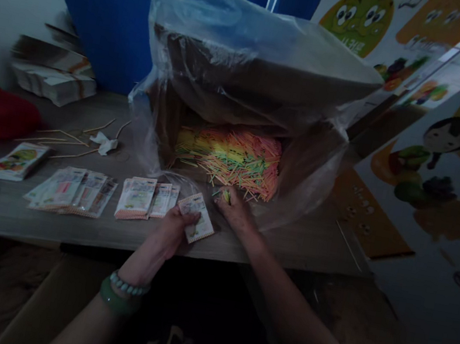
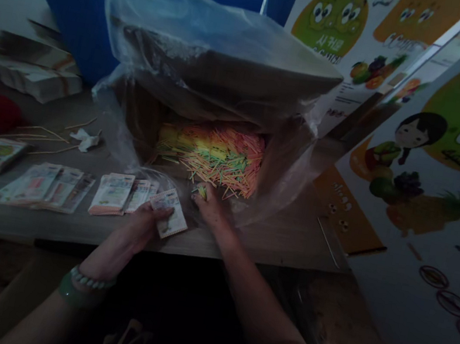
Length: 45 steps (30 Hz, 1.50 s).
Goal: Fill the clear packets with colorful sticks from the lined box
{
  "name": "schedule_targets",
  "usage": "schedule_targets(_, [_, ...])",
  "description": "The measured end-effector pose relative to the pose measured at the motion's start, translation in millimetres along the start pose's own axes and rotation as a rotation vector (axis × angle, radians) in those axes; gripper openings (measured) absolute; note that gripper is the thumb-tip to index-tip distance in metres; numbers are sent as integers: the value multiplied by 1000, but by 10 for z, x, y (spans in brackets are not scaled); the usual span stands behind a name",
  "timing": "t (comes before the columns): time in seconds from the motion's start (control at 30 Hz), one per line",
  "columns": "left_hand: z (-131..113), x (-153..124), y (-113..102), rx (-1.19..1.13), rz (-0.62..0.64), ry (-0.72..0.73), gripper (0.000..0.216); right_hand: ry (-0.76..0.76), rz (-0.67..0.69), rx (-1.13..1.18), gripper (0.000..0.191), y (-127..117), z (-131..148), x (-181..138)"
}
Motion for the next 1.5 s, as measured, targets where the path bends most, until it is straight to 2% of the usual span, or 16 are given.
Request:
schedule_targets(0.17, [60, -48, -55, 15, 63, -88, 31, -27, -18, 144, 28, -18, -61, 12])
schedule_targets(0.33, [94, -24, -121, 19, 18, -87, 26, -59, -25, 176, 14, -2, -88, 24])
schedule_targets(0.5, [79, 5, -162, 18, 22, -18, 26, -71, 24, 275, 17, 4, -32, -2])
schedule_targets(0.67, [12, 20, -156, 94, -35, 62, 32, -77, 138, 215, 19, 30, -55, -10])
schedule_targets(0.8, [13, 53, -149, 133, -31, 114, 36, -101, 142, 237, 19, 6, -61, 1])
schedule_targets(0.97, [81, 118, -186, 311, 45, 288, 30, -192, -52, 354, 22, -75, 165, -47])
schedule_targets(1.03, [80, 119, -195, 367, 61, 300, 29, -201, -90, 432, 21, -95, 305, -82])
schedule_targets(1.13, [23, 76, -193, 447, 48, 300, 26, -204, -89, 530, 19, -106, 507, -132])
schedule_targets(1.3, [-69, 9, -194, 535, -15, 415, 36, -231, -86, 727, 19, -68, 781, -202])
schedule_targets(1.5, [-46, 8, -166, 532, 14, 361, 34, -263, -34, 866, 20, 99, 973, -256])
Point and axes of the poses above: each hand's wrist, its own x-axis towards the middle knuckle, its own y-axis out of the palm, z = x × y, the point moved 1 cm from there along x, towards the middle knuckle, and after that the axes turned 3 degrees about -z, right-handed, at the moved point
